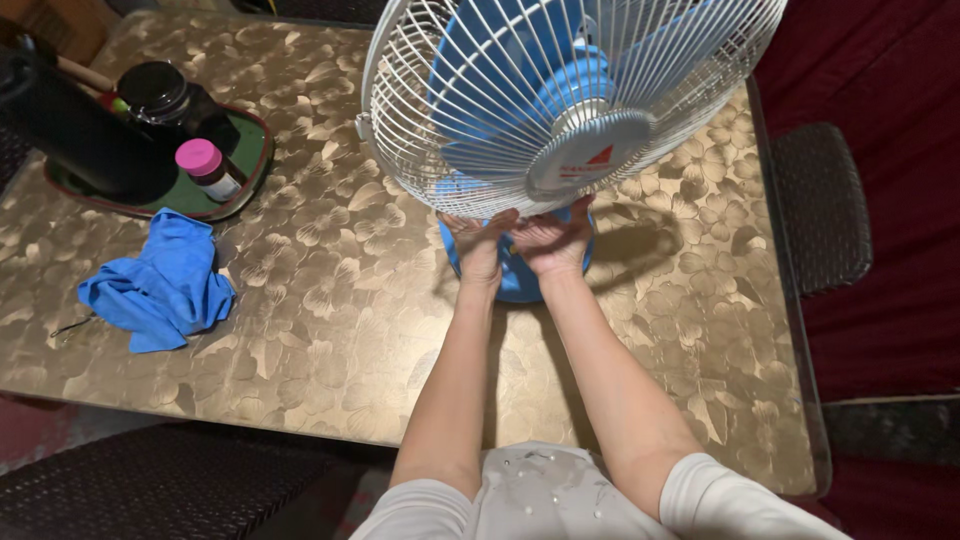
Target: The person assembles a blue table fan by attaching the fan blades to the motor hub, securing them with a nut, and then attaching the front and rear wire cages. The person uses a screwdriver to tighten the hub nut and aligns the cages with the base.
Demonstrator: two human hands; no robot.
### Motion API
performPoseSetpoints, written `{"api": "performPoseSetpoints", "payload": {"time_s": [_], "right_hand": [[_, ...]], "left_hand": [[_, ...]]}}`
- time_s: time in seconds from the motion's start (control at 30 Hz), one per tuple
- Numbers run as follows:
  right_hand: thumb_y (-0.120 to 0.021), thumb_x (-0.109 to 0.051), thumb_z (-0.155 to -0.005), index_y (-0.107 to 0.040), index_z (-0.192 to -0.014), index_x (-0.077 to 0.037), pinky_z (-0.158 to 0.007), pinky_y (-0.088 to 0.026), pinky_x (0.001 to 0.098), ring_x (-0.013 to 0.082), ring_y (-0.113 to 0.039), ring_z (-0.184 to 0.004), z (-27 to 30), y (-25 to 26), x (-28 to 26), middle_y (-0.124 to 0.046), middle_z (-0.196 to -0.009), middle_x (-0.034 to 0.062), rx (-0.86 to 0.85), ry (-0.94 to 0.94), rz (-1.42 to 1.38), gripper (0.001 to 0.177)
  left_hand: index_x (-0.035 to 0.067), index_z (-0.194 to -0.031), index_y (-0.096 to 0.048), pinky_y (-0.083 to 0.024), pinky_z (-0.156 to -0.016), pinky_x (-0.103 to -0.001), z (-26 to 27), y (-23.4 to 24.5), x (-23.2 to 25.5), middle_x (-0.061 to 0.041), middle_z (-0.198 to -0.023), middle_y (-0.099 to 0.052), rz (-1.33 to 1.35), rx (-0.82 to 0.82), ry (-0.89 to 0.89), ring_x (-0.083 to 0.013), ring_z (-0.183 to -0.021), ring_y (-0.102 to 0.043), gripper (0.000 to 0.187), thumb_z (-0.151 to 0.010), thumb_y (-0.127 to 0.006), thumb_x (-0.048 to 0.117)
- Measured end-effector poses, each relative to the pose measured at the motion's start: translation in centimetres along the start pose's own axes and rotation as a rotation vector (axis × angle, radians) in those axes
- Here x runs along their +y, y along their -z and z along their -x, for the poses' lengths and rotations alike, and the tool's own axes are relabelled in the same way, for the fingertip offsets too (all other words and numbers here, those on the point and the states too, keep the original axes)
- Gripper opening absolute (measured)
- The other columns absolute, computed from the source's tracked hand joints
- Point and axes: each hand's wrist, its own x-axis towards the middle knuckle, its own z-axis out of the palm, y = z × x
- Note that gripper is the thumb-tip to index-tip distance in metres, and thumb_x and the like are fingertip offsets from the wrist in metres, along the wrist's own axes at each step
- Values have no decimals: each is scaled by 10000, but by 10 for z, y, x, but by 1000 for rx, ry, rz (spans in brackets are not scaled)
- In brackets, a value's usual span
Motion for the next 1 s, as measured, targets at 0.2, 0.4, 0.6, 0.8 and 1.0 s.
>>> {"api": "performPoseSetpoints", "payload": {"time_s": [0.2,0.4,0.6,0.8,1.0], "right_hand": [[-810,-694,-773,-424,-1490,48,-1001,-385,487,341,-432,-1191,-11,5,-8,-467,-1377,184,230,189,12,1102],[-837,-575,-687,-394,-1427,56,-1115,-414,534,398,-491,-1286,-8,4,-15,-515,-1395,214,258,218,-15,1069],[-922,-662,-835,-297,-1237,-121,-986,-281,450,241,-276,-1083,-14,6,-14,-171,-1217,4,421,286,-44,919],[-858,-615,-596,-489,-1330,-63,-897,-408,437,276,-489,-1039,-14,12,-16,-538,-1187,133,326,262,46,990],[-822,-574,-687,-486,-1398,17,-1113,-404,555,355,-535,-1228,3,12,-27,-548,-1335,163,123,13,156,983]], "left_hand": [[65,-1456,-360,-569,-921,-333,2,-5,-5,-100,-1263,-614,-63,22,-42,-222,-1093,-627,898,-712,-794,-189],[126,-1457,-322,-545,-926,-318,13,-29,11,-68,-1257,-628,-68,43,-6,-184,-1095,-631,936,-699,-811,-127],[85,-1457,-341,-501,-837,-363,14,-31,14,-122,-1205,-638,-79,57,35,-232,-1032,-624,880,-740,-804,-130],[88,-1436,-322,-544,-961,-324,5,-14,-7,-50,-1257,-639,-43,29,-58,-167,-1114,-645,897,-721,-806,-153],[-9,-1308,-507,-615,-845,-365,-5,14,-20,-168,-1125,-689,28,-18,39,-243,-948,-727,590,-794,-746,-169]]}}
